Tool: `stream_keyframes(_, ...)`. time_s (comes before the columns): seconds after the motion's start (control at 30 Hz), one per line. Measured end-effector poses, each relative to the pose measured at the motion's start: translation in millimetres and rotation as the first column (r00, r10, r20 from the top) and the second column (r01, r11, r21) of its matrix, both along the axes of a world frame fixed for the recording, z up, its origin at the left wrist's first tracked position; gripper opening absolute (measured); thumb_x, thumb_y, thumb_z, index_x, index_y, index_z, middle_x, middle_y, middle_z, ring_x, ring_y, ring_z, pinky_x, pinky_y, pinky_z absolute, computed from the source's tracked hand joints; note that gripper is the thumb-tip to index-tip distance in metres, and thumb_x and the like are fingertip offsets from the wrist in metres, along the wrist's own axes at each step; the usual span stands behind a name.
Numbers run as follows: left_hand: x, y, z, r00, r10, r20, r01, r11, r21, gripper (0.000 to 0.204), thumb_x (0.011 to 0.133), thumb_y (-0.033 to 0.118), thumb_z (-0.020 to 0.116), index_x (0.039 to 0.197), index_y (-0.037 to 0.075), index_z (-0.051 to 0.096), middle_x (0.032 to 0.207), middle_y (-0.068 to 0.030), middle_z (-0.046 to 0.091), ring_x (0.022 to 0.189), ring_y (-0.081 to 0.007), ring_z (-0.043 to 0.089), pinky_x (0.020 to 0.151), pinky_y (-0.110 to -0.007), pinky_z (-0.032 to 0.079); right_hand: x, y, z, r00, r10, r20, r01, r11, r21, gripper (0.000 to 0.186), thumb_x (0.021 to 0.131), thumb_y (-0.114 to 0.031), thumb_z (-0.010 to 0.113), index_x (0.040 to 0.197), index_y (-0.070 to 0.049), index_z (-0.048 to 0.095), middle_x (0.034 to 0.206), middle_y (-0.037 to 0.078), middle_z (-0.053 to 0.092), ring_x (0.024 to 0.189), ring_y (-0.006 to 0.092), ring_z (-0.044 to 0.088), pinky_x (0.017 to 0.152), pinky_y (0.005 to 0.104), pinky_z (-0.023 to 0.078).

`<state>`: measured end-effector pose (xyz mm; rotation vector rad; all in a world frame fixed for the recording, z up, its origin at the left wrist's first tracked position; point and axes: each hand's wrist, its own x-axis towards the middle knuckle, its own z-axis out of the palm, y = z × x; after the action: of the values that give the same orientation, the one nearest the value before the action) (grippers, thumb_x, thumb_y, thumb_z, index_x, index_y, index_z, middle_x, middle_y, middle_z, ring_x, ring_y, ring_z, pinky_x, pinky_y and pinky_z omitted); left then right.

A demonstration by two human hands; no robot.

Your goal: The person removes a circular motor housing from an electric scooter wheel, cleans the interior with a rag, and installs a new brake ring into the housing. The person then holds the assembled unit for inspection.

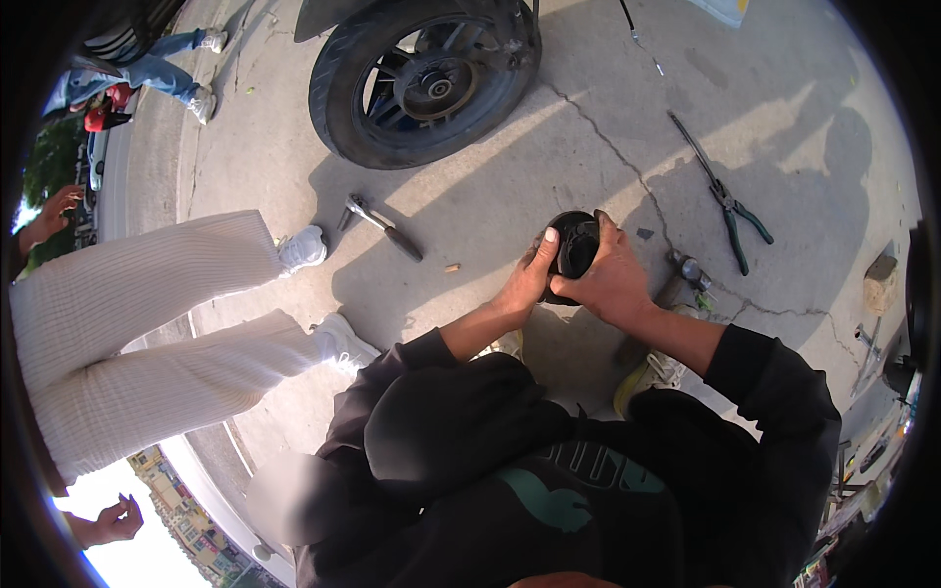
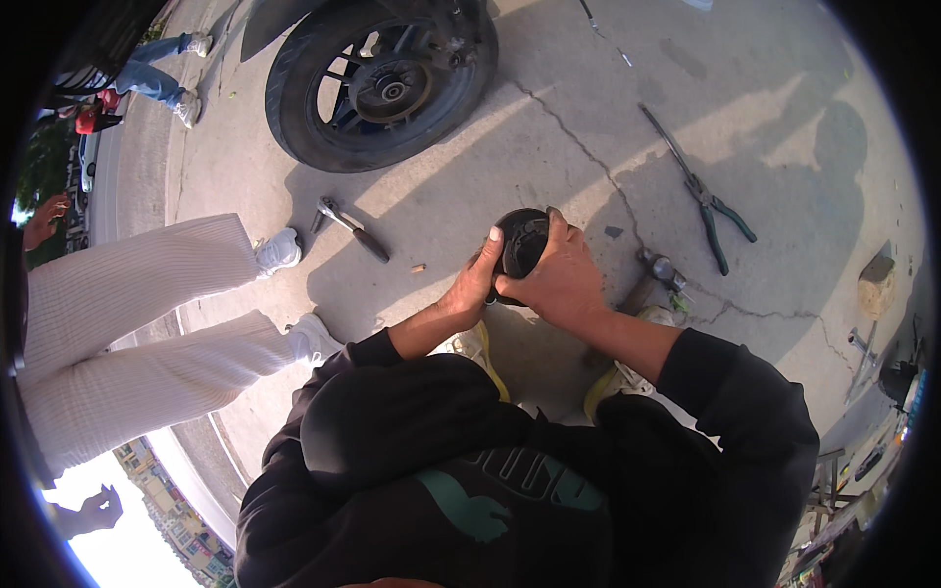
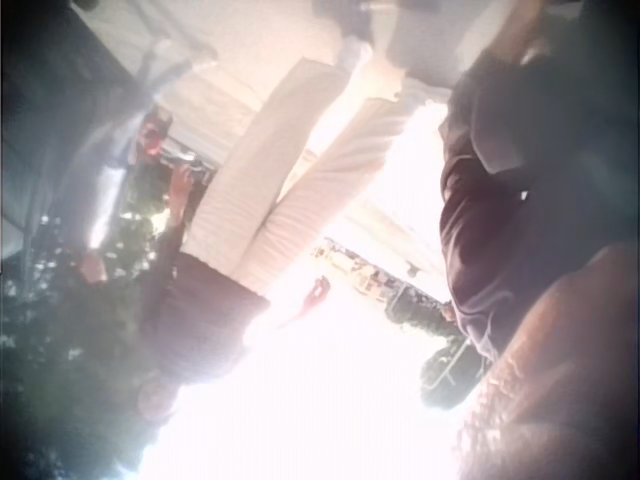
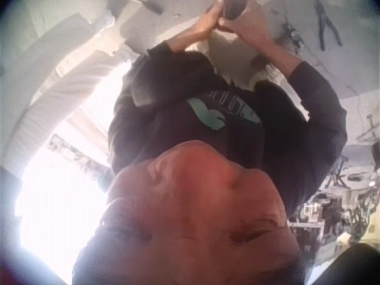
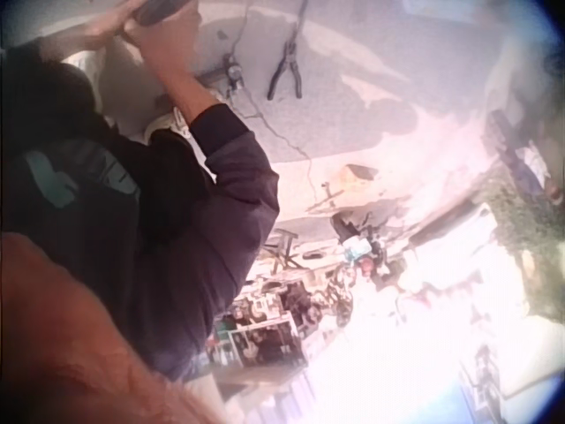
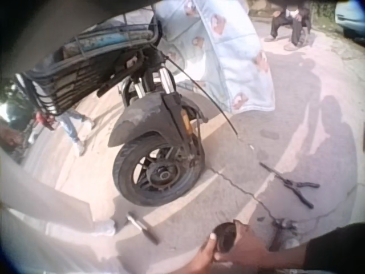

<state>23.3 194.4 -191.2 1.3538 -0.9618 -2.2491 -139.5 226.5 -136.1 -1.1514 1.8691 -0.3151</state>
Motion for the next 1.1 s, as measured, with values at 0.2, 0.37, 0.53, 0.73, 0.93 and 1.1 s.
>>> stream_keyframes(0.2, 3, -31, 31, 0.992, -0.015, -0.129, -0.023, 0.957, -0.288, 0.093, 0.103, 0.075, 0.021, 0.151, -0.001, 0.044, 0.139, -0.0152, 0.061, 0.125, -0.0235, 0.062, 0.105, -0.038, 0.052, 3, -30, 37, 0.984, 0.091, -0.152, -0.146, 0.902, -0.407, 0.125, 0.062, -0.037, 0.094, 0.157, 0.003, 0.023, 0.139, 0.030, 0.044, 0.128, 0.0460, 0.048, 0.108, 0.0504, 0.047)
stream_keyframes(0.37, 0, -54, 47, 0.984, -0.023, -0.177, -0.067, 0.870, -0.488, 0.101, 0.099, 0.081, 0.024, 0.150, -0.005, 0.043, 0.138, -0.0167, 0.061, 0.126, -0.0250, 0.061, 0.105, -0.038, 0.052, 0, -46, 59, 0.976, 0.044, -0.211, -0.162, 0.799, -0.580, 0.119, 0.059, -0.035, 0.095, 0.154, 0.000, 0.031, 0.134, 0.028, 0.046, 0.124, 0.0458, 0.050, 0.104, 0.0513, 0.049)
stream_keyframes(0.53, 0, -60, 46, 0.959, -0.066, -0.277, -0.086, 0.862, -0.500, 0.098, 0.099, 0.079, 0.027, 0.148, -0.004, 0.047, 0.138, -0.0158, 0.061, 0.127, -0.0247, 0.059, 0.107, -0.038, 0.049, -2, -48, 63, 0.982, 0.045, -0.183, -0.151, 0.771, -0.619, 0.117, 0.057, -0.035, 0.096, 0.153, -0.004, 0.036, 0.131, 0.026, 0.048, 0.122, 0.0455, 0.050, 0.100, 0.0520, 0.052)
stream_keyframes(0.73, 15, -59, 28, 0.971, -0.128, -0.200, 0.028, 0.897, -0.440, 0.103, 0.097, 0.082, 0.027, 0.156, -0.002, 0.037, 0.152, -0.0178, 0.051, 0.139, -0.0284, 0.052, 0.118, -0.043, 0.042, -5, -45, 57, 0.987, 0.064, -0.147, -0.135, 0.825, -0.549, 0.112, 0.058, -0.039, 0.095, 0.149, -0.004, 0.040, 0.130, 0.026, 0.049, 0.123, 0.0454, 0.051, 0.099, 0.0510, 0.053)
stream_keyframes(0.93, 16, -60, 31, 0.973, -0.147, -0.180, 0.065, 0.915, -0.398, 0.102, 0.096, 0.083, 0.030, 0.157, 0.001, 0.037, 0.150, -0.0179, 0.054, 0.136, -0.0287, 0.055, 0.117, -0.043, 0.044, -17, -39, 46, 0.993, 0.114, -0.001, -0.100, 0.867, -0.488, 0.105, 0.060, -0.044, 0.093, 0.145, -0.002, 0.048, 0.130, 0.024, 0.052, 0.122, 0.0405, 0.056, 0.102, 0.0459, 0.053)
stream_keyframes(1.1, 16, -44, 32, 0.960, 0.007, -0.280, -0.067, 0.976, -0.207, 0.097, 0.100, 0.079, 0.027, 0.157, 0.002, 0.036, 0.152, -0.0178, 0.052, 0.139, -0.0288, 0.052, 0.118, -0.043, 0.042, -67, -41, 36, 0.920, 0.212, 0.329, -0.089, 0.932, -0.350, 0.095, 0.072, -0.044, 0.090, 0.145, 0.003, 0.051, 0.135, 0.026, 0.061, 0.124, 0.0340, 0.063, 0.106, 0.0411, 0.050)
